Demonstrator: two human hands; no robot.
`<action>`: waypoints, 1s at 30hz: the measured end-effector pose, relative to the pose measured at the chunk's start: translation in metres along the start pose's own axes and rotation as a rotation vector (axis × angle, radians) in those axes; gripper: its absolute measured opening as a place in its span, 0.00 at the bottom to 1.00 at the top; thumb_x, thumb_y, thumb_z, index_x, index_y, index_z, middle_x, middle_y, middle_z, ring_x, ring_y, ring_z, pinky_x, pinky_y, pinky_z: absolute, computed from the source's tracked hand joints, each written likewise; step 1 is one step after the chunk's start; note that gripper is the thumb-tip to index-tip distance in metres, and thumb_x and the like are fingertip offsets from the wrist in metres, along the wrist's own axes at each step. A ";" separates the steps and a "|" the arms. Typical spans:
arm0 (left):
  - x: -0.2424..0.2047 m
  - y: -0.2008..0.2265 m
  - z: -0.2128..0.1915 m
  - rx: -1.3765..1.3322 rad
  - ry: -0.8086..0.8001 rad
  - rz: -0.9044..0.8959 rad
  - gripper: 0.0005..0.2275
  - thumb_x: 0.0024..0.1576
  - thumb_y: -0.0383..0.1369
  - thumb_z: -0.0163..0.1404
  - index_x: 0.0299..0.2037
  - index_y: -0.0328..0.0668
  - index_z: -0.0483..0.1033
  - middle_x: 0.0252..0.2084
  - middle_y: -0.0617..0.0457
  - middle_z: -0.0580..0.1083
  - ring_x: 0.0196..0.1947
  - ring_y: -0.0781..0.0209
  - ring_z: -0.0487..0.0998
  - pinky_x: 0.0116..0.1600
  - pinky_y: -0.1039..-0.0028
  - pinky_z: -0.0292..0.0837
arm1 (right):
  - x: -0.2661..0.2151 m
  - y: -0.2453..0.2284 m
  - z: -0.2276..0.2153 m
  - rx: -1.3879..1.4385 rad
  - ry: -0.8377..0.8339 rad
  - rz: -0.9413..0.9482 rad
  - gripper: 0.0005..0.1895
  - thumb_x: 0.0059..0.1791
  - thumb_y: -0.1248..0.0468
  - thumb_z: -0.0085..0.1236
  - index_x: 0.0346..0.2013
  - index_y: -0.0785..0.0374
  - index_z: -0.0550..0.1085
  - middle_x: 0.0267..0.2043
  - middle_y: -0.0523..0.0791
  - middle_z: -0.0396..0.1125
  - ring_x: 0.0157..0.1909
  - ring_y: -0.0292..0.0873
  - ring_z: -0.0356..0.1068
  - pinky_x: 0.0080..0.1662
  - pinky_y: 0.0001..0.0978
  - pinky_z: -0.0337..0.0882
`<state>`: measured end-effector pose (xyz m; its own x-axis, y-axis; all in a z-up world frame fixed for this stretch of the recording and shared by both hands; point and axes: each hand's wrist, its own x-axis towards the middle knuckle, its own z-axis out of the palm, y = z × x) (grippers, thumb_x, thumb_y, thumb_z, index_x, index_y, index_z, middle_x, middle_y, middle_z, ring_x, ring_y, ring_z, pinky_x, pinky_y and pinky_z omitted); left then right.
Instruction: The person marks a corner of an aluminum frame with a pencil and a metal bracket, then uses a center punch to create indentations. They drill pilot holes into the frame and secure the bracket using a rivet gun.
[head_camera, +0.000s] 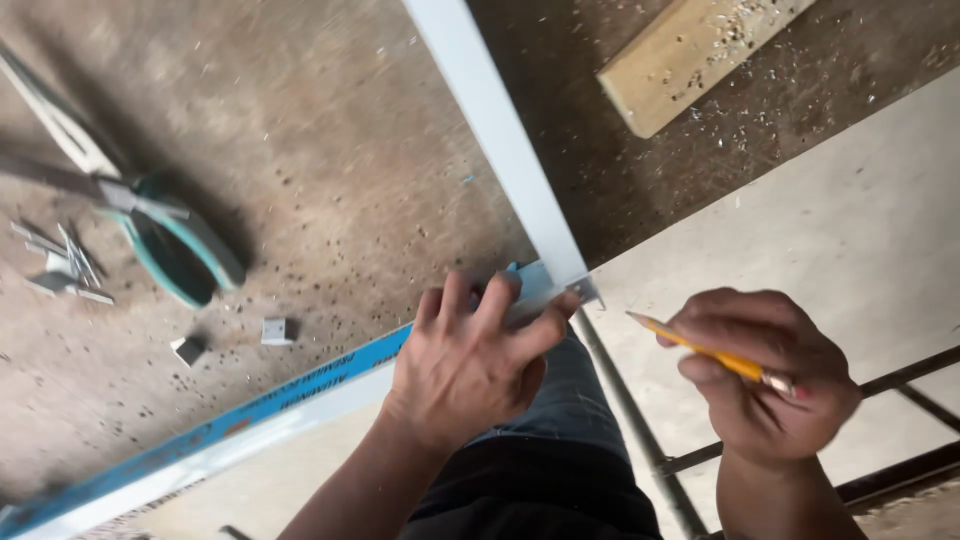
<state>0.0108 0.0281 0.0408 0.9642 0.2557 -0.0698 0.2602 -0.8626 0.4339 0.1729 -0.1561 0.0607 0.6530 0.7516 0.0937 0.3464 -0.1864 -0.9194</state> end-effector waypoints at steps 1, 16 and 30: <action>-0.002 0.000 0.000 -0.006 0.021 -0.017 0.24 0.48 0.42 0.53 0.58 0.69 0.72 0.46 0.47 0.70 0.36 0.41 0.68 0.33 0.55 0.70 | 0.005 -0.005 0.003 -0.008 -0.021 -0.016 0.12 0.50 0.66 0.56 0.45 0.71 0.73 0.42 0.59 0.69 0.33 0.50 0.77 0.37 0.31 0.81; -0.008 0.000 0.004 0.039 0.244 -0.050 0.07 0.57 0.37 0.51 0.45 0.67 0.73 0.39 0.57 0.66 0.33 0.50 0.66 0.29 0.63 0.64 | 0.016 -0.023 0.028 -0.391 -0.187 -0.332 0.06 0.52 0.74 0.59 0.39 0.75 0.71 0.38 0.60 0.73 0.37 0.53 0.76 0.40 0.35 0.77; -0.009 -0.002 0.003 0.021 0.225 -0.052 0.11 0.56 0.35 0.50 0.47 0.68 0.72 0.40 0.58 0.67 0.33 0.50 0.66 0.28 0.63 0.65 | 0.006 -0.015 0.019 -0.390 -0.136 -0.246 0.09 0.52 0.73 0.62 0.43 0.77 0.72 0.41 0.59 0.73 0.43 0.53 0.77 0.48 0.37 0.80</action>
<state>0.0019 0.0257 0.0377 0.9146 0.3887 0.1117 0.3121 -0.8540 0.4162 0.1586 -0.1367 0.0678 0.4348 0.8742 0.2162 0.7235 -0.1961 -0.6618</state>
